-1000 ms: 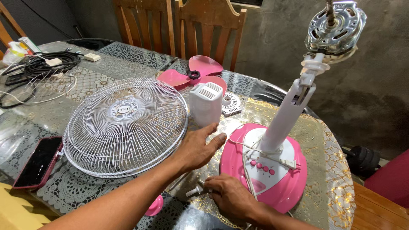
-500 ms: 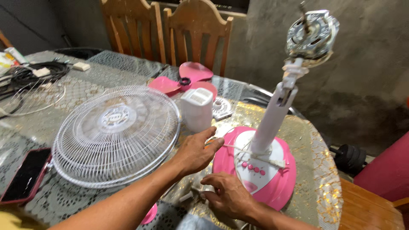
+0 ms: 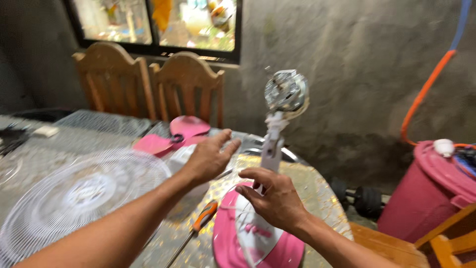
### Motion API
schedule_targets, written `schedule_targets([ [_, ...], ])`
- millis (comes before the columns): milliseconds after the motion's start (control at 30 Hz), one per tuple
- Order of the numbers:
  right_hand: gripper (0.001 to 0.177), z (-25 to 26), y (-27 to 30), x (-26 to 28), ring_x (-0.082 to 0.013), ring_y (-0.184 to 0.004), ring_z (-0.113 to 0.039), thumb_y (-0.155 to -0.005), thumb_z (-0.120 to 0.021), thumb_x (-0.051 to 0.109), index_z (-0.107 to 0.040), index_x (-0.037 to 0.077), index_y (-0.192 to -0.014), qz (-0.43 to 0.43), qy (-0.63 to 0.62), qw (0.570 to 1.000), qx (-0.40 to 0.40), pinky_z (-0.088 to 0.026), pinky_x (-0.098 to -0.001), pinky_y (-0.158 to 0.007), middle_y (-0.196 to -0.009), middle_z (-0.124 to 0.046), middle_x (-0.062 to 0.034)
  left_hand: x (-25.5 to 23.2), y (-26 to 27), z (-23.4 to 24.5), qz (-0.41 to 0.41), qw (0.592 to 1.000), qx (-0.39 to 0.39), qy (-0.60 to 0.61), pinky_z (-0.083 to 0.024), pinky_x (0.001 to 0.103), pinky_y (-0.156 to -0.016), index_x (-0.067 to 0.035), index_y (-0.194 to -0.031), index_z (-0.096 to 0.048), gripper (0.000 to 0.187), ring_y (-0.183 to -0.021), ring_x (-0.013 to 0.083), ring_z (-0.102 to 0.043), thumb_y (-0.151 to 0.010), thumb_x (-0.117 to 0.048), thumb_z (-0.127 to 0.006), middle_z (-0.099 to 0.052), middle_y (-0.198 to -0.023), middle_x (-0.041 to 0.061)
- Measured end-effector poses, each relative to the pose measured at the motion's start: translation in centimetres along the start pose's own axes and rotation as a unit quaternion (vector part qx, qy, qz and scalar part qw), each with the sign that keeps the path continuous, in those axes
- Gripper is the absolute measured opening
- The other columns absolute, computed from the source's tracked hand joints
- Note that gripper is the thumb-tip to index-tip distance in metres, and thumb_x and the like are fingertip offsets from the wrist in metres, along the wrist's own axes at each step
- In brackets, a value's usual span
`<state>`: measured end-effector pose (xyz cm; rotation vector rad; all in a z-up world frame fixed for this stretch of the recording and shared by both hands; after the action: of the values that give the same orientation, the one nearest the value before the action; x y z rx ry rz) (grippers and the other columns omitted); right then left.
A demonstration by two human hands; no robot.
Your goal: The person disassembles a pink and white electric fan on a table. Using a screwdriver, they remove the motor housing from the stand, then detach the motor from the housing. The fan blades, cage, and other parts remain on the table.
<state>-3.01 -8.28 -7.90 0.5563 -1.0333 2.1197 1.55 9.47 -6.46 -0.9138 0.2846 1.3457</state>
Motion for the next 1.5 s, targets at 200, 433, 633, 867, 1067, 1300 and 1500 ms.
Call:
schedule_targets([
  [200, 0.030, 6.9, -2.5, 2.0, -0.0126, -0.069, -0.074, -0.083, -0.081, 0.019, -0.076, 0.006, -0.110, 0.085, 0.020, 0.993, -0.076, -0.060, -0.0278, -0.060, -0.103, -0.079, -0.0066, -5.2, -5.2, -0.2, -0.045, 0.997, -0.021, 0.062, -0.053, 0.039, -0.093, -0.002, -0.126, -0.060, 0.058, -0.112, 0.0277, -0.071, -0.098, -0.052, -0.059, -0.073, -0.117, 0.021],
  [433, 0.028, 11.1, -4.6, 0.6, -0.0149, -0.079, -0.079, -0.085, -0.078, 0.014, -0.075, 0.006, -0.111, 0.059, 0.039, 0.991, -0.118, -0.064, -0.0290, -0.070, -0.105, -0.079, -0.0097, -6.4, -7.5, -5.2, 0.149, 0.947, 0.172, 0.226, -0.044, 0.064, -0.096, -0.008, -0.130, -0.065, 0.074, -0.118, 0.0295, -0.068, -0.087, -0.067, -0.049, -0.072, -0.126, 0.012],
  [633, 0.029, 11.2, -4.9, -0.1, -0.0149, -0.084, -0.079, -0.085, -0.077, 0.012, -0.075, 0.005, -0.114, 0.071, 0.036, 0.991, -0.105, -0.065, -0.0284, -0.073, -0.110, -0.078, -0.0103, -6.8, -7.7, -7.1, 0.198, 0.907, 0.248, 0.278, -0.048, 0.065, -0.102, -0.003, -0.127, -0.066, 0.091, -0.119, 0.0328, -0.067, -0.076, -0.077, -0.058, -0.070, -0.122, 0.016],
  [867, 0.030, 11.3, -5.0, -0.5, -0.0137, -0.081, -0.079, -0.086, -0.075, 0.011, -0.074, 0.005, -0.115, 0.063, 0.017, 0.993, -0.097, -0.066, -0.0280, -0.072, -0.107, -0.079, -0.0085, -6.7, -7.6, -8.8, 0.241, 0.904, 0.253, 0.246, -0.051, 0.058, -0.096, -0.004, -0.125, -0.067, 0.083, -0.107, 0.0289, -0.067, -0.077, -0.072, -0.064, -0.067, -0.115, 0.014],
  [1067, 0.033, 10.8, -4.9, -2.7, -0.0142, -0.077, -0.077, -0.085, -0.075, 0.013, -0.073, 0.006, -0.116, -0.010, 0.010, 0.997, -0.070, -0.065, -0.0290, -0.070, -0.102, -0.079, -0.0086, -6.3, -8.1, -9.3, 0.208, 0.900, 0.211, 0.320, -0.058, 0.045, -0.077, 0.000, -0.114, -0.069, 0.063, -0.080, 0.0242, -0.069, -0.080, -0.052, -0.075, -0.068, -0.095, 0.012],
  [1300, 0.065, 7.5, -4.9, -6.3, -0.0205, -0.096, -0.073, -0.073, -0.095, 0.034, -0.064, 0.000, -0.119, -0.165, 0.042, 0.985, 0.028, -0.059, -0.0357, -0.088, -0.107, -0.074, -0.0144, -6.1, -8.0, -9.9, 0.156, 0.885, 0.158, 0.410, -0.051, 0.039, -0.056, -0.003, -0.094, -0.067, 0.031, -0.064, 0.0185, -0.058, -0.081, -0.030, -0.075, -0.058, -0.077, 0.005],
  [1500, 0.056, 3.6, -5.4, -7.8, -0.0194, -0.098, -0.076, -0.072, -0.089, 0.032, -0.068, 0.003, -0.115, -0.214, -0.042, 0.974, 0.065, -0.058, -0.0370, -0.089, -0.105, -0.079, -0.0095, -6.4, -7.4, -9.2, 0.104, 0.900, 0.105, 0.410, -0.051, 0.035, -0.063, -0.007, -0.092, -0.065, 0.023, -0.069, 0.0150, -0.058, -0.080, -0.021, -0.076, -0.060, -0.079, 0.003],
])
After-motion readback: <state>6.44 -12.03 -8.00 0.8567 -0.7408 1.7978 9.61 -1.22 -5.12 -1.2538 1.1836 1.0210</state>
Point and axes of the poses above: each hand's wrist, its own y-axis away from the middle knuckle, its own z-axis out of the back of the hand, x = y × z, the point moved 8 cm from there along -y, towards the middle knuckle
